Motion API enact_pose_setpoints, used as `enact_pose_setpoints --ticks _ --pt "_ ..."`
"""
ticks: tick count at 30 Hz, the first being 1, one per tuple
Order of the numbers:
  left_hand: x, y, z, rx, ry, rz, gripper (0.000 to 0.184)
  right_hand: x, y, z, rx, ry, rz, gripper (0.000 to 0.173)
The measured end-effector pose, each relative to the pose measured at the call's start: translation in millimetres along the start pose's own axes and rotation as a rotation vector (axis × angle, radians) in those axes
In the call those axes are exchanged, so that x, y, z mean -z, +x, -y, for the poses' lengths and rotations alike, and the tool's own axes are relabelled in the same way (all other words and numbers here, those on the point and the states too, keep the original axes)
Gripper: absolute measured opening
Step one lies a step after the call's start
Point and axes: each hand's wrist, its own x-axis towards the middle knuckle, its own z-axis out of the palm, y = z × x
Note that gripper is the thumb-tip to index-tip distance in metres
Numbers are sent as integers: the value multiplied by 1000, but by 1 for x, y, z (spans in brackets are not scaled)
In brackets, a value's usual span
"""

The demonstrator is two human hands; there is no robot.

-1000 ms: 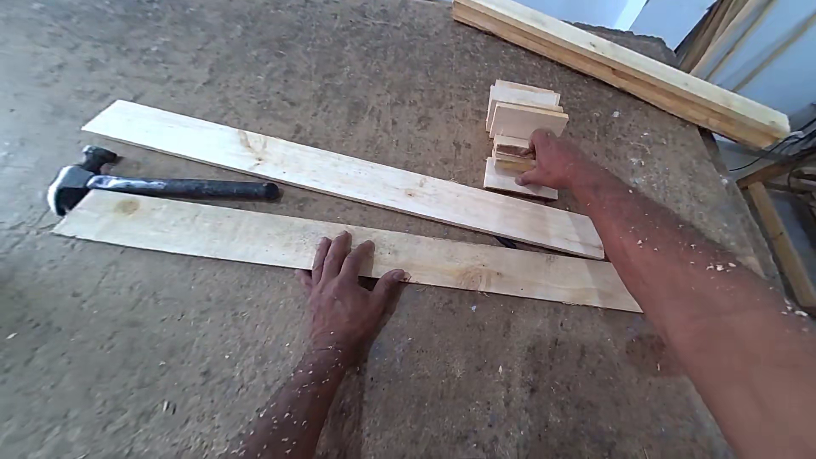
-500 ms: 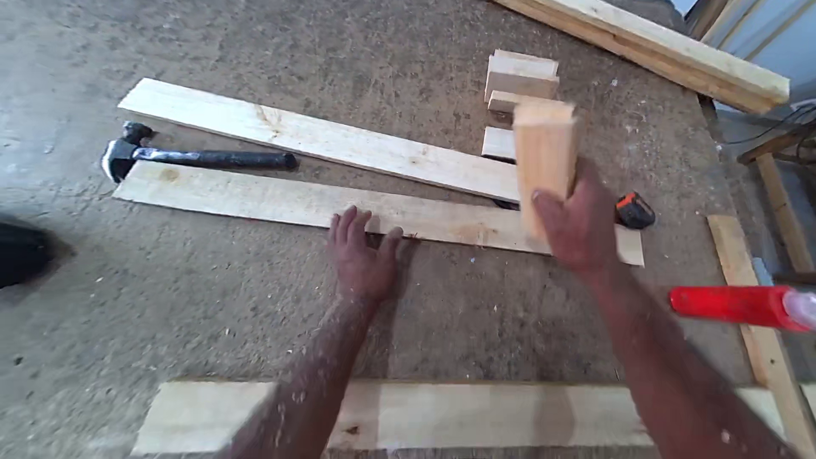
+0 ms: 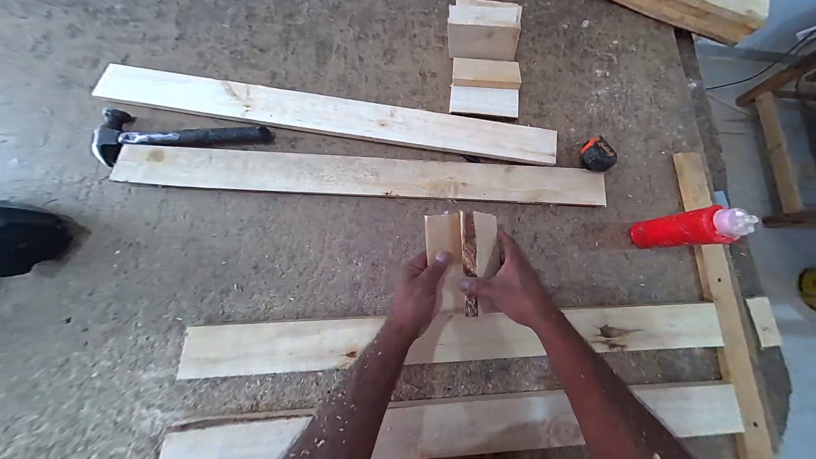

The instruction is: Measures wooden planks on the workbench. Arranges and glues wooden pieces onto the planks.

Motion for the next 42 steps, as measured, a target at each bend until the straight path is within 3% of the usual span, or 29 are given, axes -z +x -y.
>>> enact_pose_setpoints --ticks 6,10,16,22,36,39,42 --pt "8 43 -7 59 789 -174 40 3 24 -26 -149 -452 -296 109" --pt "-8 45 2 -14 1071 -300 52 -9 34 -3 -211 -543 -269 91" --pt "-26 41 31 -85 1107 -440 63 -27 29 -6 -92 -555 -279 84" --pt "-31 43 30 -18 1098 -482 58 -26 24 1 -163 -549 -238 81" --pt "-21 42 24 -59 1081 -412 65 -8 34 -6 -111 -525 -158 83" --pt "-23 38 17 -185 1138 -368 70 -8 30 -13 -84 -521 -181 99" --pt "-26 42 13 -381 1248 -262 43 -15 28 -7 -149 -504 -200 102"
